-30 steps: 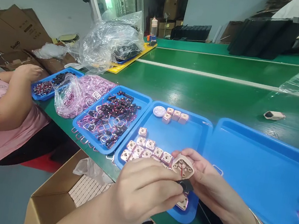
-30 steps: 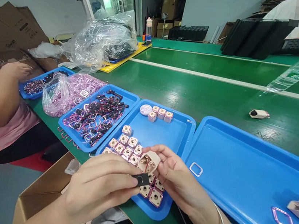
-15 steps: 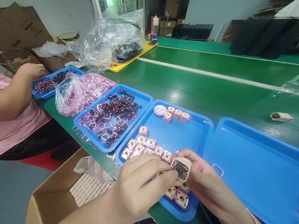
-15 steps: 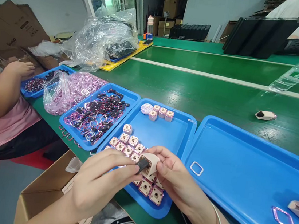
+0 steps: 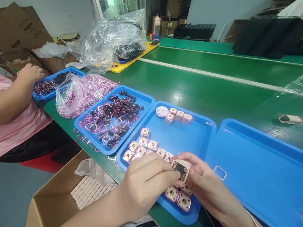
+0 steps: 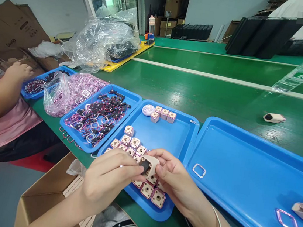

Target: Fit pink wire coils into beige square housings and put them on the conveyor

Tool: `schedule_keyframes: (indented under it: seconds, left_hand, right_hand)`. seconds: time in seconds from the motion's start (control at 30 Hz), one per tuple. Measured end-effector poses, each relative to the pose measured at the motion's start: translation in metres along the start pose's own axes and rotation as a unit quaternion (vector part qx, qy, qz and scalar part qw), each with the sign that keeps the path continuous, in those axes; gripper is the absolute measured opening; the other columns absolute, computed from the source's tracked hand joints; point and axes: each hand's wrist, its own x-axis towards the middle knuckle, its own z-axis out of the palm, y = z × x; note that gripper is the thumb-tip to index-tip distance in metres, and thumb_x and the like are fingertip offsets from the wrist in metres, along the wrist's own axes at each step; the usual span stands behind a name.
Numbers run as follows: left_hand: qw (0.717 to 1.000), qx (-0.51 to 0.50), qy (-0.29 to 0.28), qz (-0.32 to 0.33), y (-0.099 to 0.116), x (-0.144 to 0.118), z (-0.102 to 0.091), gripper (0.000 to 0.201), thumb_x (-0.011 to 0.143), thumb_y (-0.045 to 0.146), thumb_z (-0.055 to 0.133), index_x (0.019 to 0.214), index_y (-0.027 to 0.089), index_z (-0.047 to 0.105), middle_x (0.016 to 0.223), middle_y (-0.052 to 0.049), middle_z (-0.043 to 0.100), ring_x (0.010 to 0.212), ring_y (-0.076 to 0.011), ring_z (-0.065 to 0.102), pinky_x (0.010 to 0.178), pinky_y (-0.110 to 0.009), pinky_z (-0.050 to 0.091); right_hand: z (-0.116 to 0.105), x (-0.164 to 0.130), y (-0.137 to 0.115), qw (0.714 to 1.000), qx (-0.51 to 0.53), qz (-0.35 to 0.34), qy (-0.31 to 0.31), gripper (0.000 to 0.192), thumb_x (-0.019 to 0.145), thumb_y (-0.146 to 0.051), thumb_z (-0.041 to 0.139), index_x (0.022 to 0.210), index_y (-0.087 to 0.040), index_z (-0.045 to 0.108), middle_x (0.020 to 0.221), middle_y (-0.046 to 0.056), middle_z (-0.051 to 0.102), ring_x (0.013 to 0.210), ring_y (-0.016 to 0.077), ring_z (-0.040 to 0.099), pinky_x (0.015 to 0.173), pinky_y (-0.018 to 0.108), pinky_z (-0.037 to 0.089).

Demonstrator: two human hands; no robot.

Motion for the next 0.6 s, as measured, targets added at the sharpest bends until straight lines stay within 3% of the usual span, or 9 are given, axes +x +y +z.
schedule_keyframes:
  seconds: [0.43,0.6]
  left_hand:
    - [0.993,-0.082,-0.082,-0.022,-0.012,-0.002,-0.002,0.011,0.087,0.004,0.056,0.092,0.012,0.062,0.084,-0.007,0.067,0.080,-0.0147,0.058,0.072,-0.028,0.047]
    - [0.993,-0.094,-0.060,-0.045,-0.011,0.002,-0.001,0.006,0.087,0.008,0.059,0.090,0.012,0.063,0.082,-0.006,0.066,0.078,-0.0135,0.058,0.072,-0.026,0.047]
  right_hand:
    - [-0.010,0.001,-0.007,0.996,-0.079,-0.007,0.035,0.031,0.071,-0.036,0.080,0.098,-0.021,0.072,0.083,0.002,0.072,0.074,0.0131,0.064,0.070,0.021,0.048]
    - [-0.009,0.001,-0.008,0.996,-0.079,0.000,0.040,0.032,0.070,-0.037,0.082,0.097,-0.022,0.073,0.084,0.003,0.074,0.074,0.0137,0.065,0.070,0.022,0.049]
